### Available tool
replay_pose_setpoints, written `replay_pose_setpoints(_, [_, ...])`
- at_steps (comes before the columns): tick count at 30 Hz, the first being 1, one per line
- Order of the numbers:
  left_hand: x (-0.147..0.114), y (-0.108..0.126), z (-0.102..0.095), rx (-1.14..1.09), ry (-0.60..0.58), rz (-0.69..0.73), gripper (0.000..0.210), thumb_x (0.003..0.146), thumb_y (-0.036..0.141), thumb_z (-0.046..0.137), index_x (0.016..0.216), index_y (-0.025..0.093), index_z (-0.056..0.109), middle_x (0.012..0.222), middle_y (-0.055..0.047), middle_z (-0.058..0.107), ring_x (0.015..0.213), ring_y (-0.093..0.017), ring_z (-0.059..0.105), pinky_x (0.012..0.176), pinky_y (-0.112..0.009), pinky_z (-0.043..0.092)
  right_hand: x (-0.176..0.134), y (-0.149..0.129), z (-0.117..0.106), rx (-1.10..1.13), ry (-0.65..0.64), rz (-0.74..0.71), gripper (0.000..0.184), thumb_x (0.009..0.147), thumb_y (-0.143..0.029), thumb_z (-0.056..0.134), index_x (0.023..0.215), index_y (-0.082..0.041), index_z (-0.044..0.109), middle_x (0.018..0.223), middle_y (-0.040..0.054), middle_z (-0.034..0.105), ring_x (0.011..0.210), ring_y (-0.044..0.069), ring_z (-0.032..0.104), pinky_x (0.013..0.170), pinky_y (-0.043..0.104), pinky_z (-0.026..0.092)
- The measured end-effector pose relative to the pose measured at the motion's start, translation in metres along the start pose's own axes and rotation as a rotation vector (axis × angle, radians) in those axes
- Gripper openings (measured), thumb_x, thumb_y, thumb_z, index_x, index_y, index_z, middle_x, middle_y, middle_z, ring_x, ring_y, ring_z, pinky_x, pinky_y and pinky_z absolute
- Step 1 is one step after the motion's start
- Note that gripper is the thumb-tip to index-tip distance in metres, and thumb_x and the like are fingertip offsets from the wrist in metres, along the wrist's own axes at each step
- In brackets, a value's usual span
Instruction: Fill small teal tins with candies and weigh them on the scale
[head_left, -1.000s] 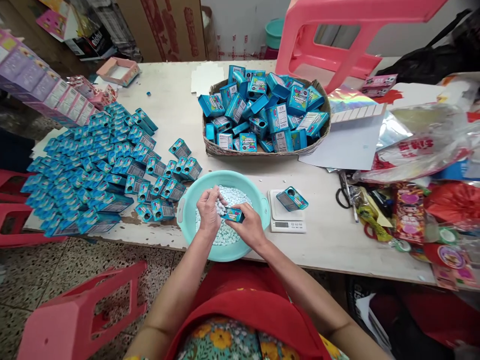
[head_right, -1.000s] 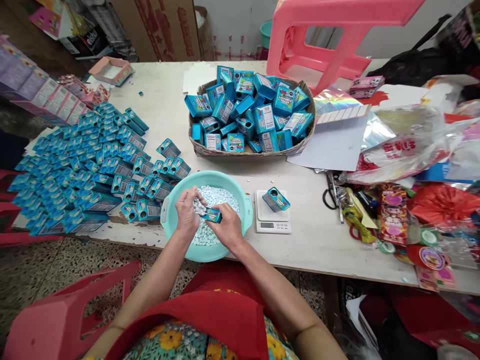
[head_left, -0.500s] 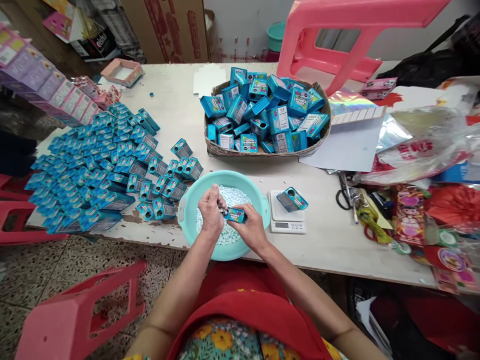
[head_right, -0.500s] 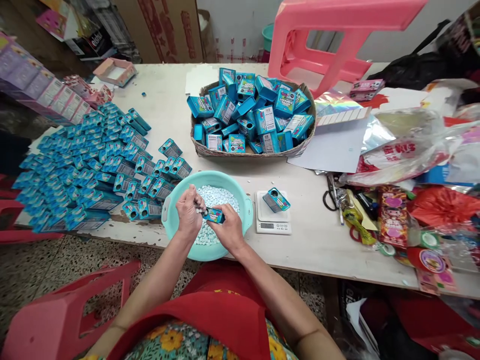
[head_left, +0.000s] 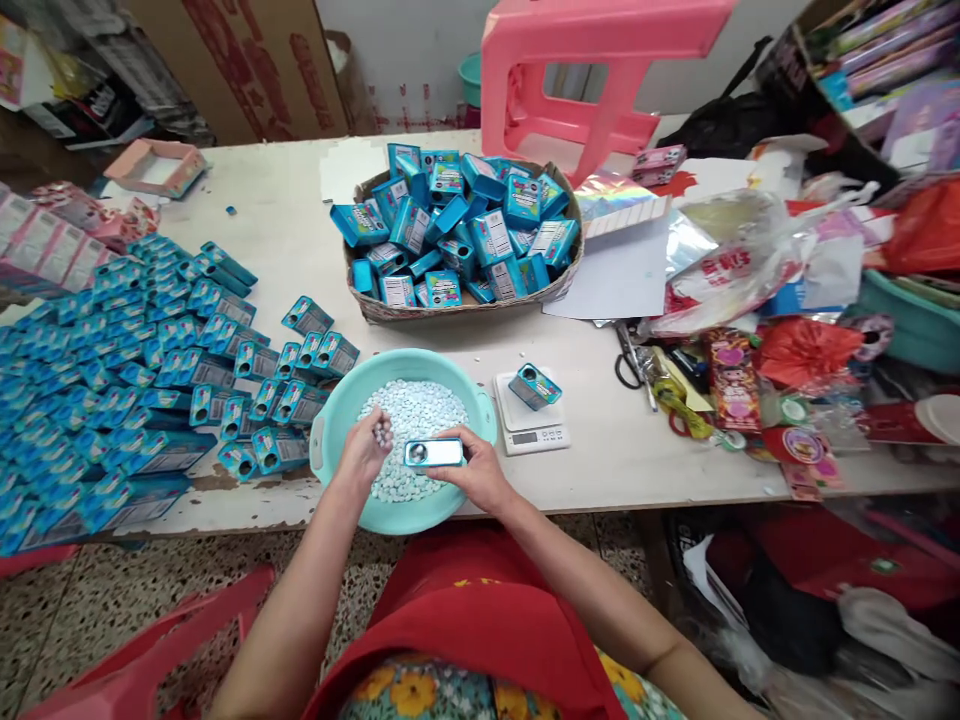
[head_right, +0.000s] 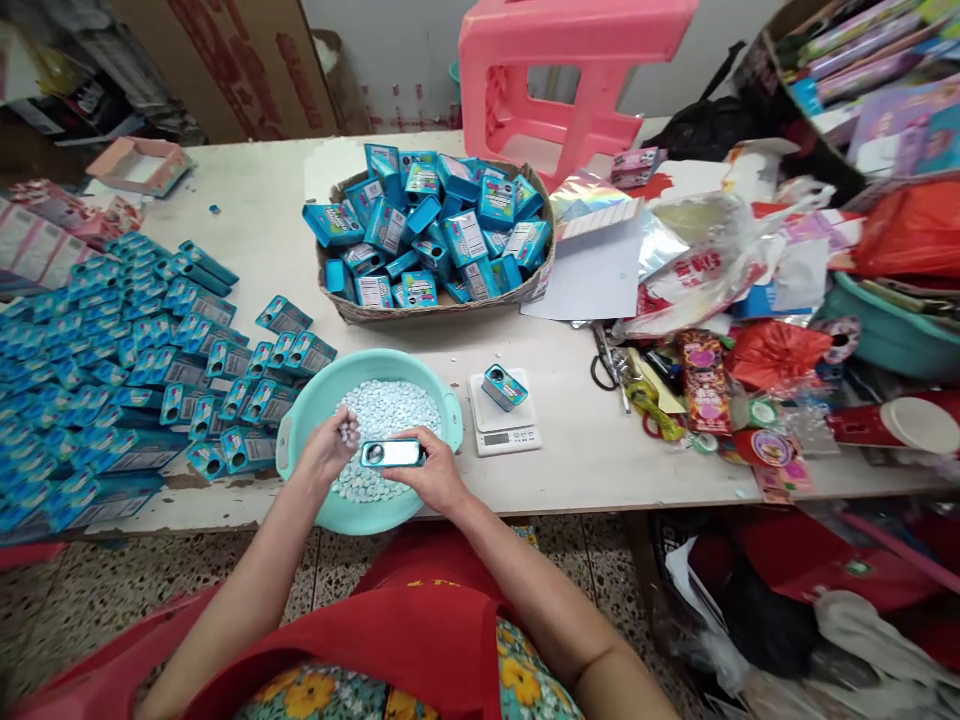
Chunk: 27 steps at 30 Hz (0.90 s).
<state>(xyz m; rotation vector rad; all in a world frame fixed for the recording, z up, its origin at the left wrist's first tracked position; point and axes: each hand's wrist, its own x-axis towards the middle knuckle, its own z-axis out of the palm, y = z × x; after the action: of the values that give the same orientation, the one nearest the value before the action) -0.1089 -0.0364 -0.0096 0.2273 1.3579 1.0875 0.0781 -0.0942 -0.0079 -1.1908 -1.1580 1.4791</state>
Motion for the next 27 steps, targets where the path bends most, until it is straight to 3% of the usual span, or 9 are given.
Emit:
replay_pose_setpoints(4, [0.004, -0.024, -0.007, 0.054, 0.015, -0.071, 0.024, 0.072, 0.034, 0.067, 0.075, 0.012, 0.057, 0.056, 0.004, 0.047, 0.044, -0.004, 0.044, 0.039, -0.014, 0.032, -0.001, -0.001, -0.008, -0.014, 0.057, -0.041, 0.043, 0.059, -0.04, 0.08, 0.094, -0.021, 0.064, 0.09, 0.0014, 0.063, 0.087, 0.019, 0.06, 0.08, 0.032, 0.049])
replay_pose_setpoints(8, [0.0, -0.027, -0.001, 0.089, -0.002, -0.083, 0.023, 0.07, 0.03, 0.068, 0.082, 0.013, 0.059, 0.059, 0.004, 0.048, 0.046, -0.005, 0.045, 0.042, -0.014, 0.036, -0.003, -0.008, -0.02, 0.063, 0.082, -0.048, 0.042, 0.06, -0.039, 0.081, 0.094, -0.022, 0.062, 0.094, 0.0015, 0.063, 0.087, 0.019, 0.06, 0.08, 0.032, 0.05])
replay_pose_setpoints(14, [0.004, -0.022, 0.022, 0.391, -0.15, -0.04, 0.031, 0.071, 0.043, 0.066, 0.075, 0.014, 0.055, 0.053, 0.006, 0.04, 0.039, -0.003, 0.033, 0.035, -0.014, 0.018, -0.025, -0.022, -0.055, 0.143, 0.208, 0.011, 0.045, 0.055, -0.032, 0.084, 0.093, -0.022, 0.063, 0.09, -0.0002, 0.064, 0.08, 0.018, 0.062, 0.076, 0.031, 0.051])
replay_pose_setpoints(17, [0.002, -0.022, 0.056, 0.542, -0.284, 0.058, 0.029, 0.072, 0.044, 0.064, 0.075, 0.017, 0.055, 0.053, 0.006, 0.04, 0.04, -0.004, 0.031, 0.036, -0.015, 0.016, -0.043, -0.02, -0.085, 0.145, 0.361, 0.055, 0.046, 0.058, -0.03, 0.084, 0.097, -0.023, 0.061, 0.093, 0.0008, 0.066, 0.082, 0.019, 0.063, 0.077, 0.033, 0.052])
replay_pose_setpoints(20, [0.003, -0.023, 0.109, 0.747, -0.452, 0.196, 0.017, 0.074, 0.034, 0.061, 0.072, 0.018, 0.057, 0.053, 0.003, 0.046, 0.044, -0.009, 0.04, 0.041, -0.018, 0.026, -0.057, -0.011, -0.118, 0.137, 0.542, 0.068, 0.047, 0.06, -0.029, 0.082, 0.1, -0.023, 0.06, 0.096, 0.0019, 0.066, 0.086, 0.02, 0.062, 0.079, 0.034, 0.051])
replay_pose_setpoints(23, [0.011, -0.026, 0.164, 1.026, -0.589, 0.468, 0.002, 0.07, 0.018, 0.059, 0.07, 0.02, 0.06, 0.062, -0.001, 0.057, 0.055, -0.013, 0.048, 0.053, -0.022, 0.036, -0.065, 0.0, -0.144, 0.111, 0.692, 0.068, 0.048, 0.059, -0.029, 0.083, 0.101, -0.022, 0.06, 0.092, 0.0013, 0.066, 0.082, 0.019, 0.061, 0.077, 0.033, 0.05])
replay_pose_setpoints(27, [0.027, -0.035, 0.213, 1.408, -0.691, 0.737, 0.015, 0.068, 0.008, 0.055, 0.07, 0.021, 0.063, 0.075, -0.004, 0.061, 0.07, -0.018, 0.052, 0.065, -0.027, 0.039, -0.069, 0.009, -0.164, 0.096, 0.791, 0.071, 0.049, 0.058, -0.031, 0.083, 0.101, -0.021, 0.061, 0.089, 0.0014, 0.066, 0.078, 0.017, 0.059, 0.073, 0.031, 0.048])
